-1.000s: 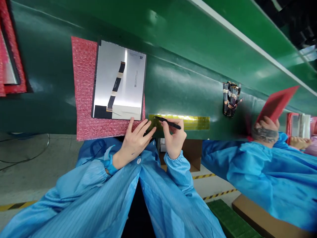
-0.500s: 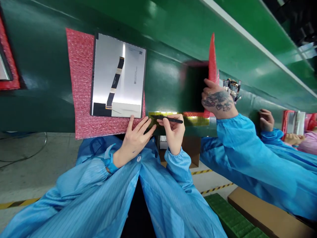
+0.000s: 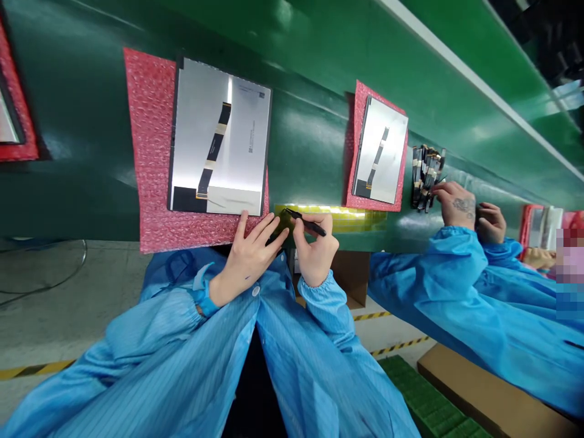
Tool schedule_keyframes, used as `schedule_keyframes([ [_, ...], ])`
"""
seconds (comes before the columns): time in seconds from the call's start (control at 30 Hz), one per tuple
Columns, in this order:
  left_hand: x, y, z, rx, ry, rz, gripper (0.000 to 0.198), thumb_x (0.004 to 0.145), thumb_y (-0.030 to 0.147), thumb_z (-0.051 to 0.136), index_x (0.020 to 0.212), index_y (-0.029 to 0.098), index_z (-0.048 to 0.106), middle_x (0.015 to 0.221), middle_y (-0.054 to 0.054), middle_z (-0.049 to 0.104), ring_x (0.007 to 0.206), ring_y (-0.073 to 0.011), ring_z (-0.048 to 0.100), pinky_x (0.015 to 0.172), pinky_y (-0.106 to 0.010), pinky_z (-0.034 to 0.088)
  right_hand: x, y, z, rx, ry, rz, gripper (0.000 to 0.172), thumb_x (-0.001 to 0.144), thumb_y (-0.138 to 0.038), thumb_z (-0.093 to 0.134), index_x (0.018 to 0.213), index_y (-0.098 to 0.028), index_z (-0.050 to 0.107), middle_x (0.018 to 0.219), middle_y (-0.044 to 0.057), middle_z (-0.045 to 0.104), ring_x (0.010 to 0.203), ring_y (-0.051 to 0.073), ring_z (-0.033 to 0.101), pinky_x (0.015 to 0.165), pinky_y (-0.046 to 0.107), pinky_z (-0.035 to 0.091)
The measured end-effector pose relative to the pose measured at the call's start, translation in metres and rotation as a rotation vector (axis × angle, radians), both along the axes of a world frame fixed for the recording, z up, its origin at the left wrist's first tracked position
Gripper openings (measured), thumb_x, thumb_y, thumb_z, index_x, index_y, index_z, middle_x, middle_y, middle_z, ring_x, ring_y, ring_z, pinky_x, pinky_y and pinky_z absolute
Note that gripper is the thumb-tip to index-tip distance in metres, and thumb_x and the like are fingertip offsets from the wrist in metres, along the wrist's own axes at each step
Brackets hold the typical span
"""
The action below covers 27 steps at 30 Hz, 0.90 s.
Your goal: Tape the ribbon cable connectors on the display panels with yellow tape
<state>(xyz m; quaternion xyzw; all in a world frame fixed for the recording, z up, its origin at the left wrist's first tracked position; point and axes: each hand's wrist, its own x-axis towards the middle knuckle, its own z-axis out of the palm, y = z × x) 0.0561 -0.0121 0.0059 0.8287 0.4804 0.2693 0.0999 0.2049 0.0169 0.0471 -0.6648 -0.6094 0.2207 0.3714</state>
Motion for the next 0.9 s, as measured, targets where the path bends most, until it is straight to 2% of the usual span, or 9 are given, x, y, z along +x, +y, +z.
schedule_keyframes([
  [0.23,0.001,0.000,0.001,-0.002,-0.013,0.010,0.033,0.097,0.017,0.054,0.128,0.017,0.066,0.136,-0.017,0.065,0.133,-0.0301,0.057,0.120,-0.068,0.027,0.006,0.005,-0.006,-0.086,0.306,-0.067,0.015,0.092,-0.034,0.066,0.093,-0.024,0.054,0.083,-0.002,0.073,0.078,0.018,0.079,0.074,0.030,0.066],
  [0.43,0.001,0.001,0.002,0.009,0.005,0.016,0.031,0.098,0.018,0.054,0.126,0.016,0.067,0.133,-0.017,0.067,0.130,-0.0303,0.060,0.119,-0.067,0.030,0.008,0.005,-0.010,-0.045,0.309,-0.081,0.014,0.088,-0.031,0.070,0.090,-0.024,0.058,0.082,-0.002,0.072,0.076,0.016,0.078,0.072,0.029,0.064],
  [0.5,0.002,0.001,0.002,0.012,0.007,0.012,0.031,0.097,0.018,0.055,0.126,0.016,0.067,0.133,-0.017,0.067,0.130,-0.0307,0.060,0.118,-0.068,0.031,0.007,0.006,-0.009,-0.014,0.365,-0.114,0.016,0.085,-0.029,0.072,0.087,-0.024,0.058,0.076,-0.004,0.070,0.067,0.015,0.076,0.067,0.028,0.063],
  [0.63,0.002,0.001,0.003,-0.007,-0.016,-0.006,0.032,0.097,0.016,0.055,0.126,0.016,0.066,0.134,-0.019,0.066,0.130,-0.0328,0.060,0.115,-0.071,0.033,0.006,0.008,0.002,0.064,0.620,-0.175,0.019,0.079,-0.025,0.074,0.082,-0.023,0.055,0.059,-0.009,0.061,0.046,0.010,0.063,0.051,0.022,0.054],
  [0.73,-0.016,0.000,0.008,-0.027,-0.155,-0.036,0.032,0.095,0.011,0.054,0.123,0.018,0.067,0.127,-0.015,0.070,0.125,-0.0275,0.064,0.117,-0.064,0.037,0.006,0.008,0.014,0.071,0.728,-0.192,0.023,0.075,-0.025,0.075,0.078,-0.023,0.053,0.055,-0.011,0.056,0.042,0.007,0.056,0.046,0.020,0.046],
  [0.77,-0.027,0.000,0.009,-0.018,-0.216,0.010,0.033,0.094,0.009,0.054,0.122,0.021,0.067,0.124,-0.012,0.072,0.122,-0.0250,0.065,0.117,-0.060,0.038,0.006,0.007,0.018,0.064,0.744,-0.196,0.023,0.074,-0.025,0.075,0.077,-0.023,0.052,0.054,-0.011,0.054,0.040,0.007,0.054,0.044,0.020,0.045],
  [0.83,-0.053,0.000,0.011,0.007,-0.284,0.221,0.039,0.091,0.009,0.058,0.125,0.026,0.066,0.124,-0.008,0.072,0.121,-0.0236,0.065,0.118,-0.057,0.039,0.005,0.008,0.022,0.049,0.769,-0.200,0.024,0.072,-0.026,0.075,0.076,-0.023,0.052,0.053,-0.011,0.052,0.039,0.007,0.051,0.043,0.019,0.042],
  [0.9,-0.079,0.002,0.009,0.027,-0.248,0.461,0.048,0.090,0.013,0.062,0.136,0.027,0.060,0.136,-0.010,0.065,0.130,-0.0286,0.059,0.119,-0.059,0.036,0.002,0.009,0.022,0.039,0.796,-0.196,0.023,0.070,-0.026,0.075,0.075,-0.023,0.052,0.052,-0.011,0.052,0.039,0.006,0.050,0.042,0.019,0.040],
])
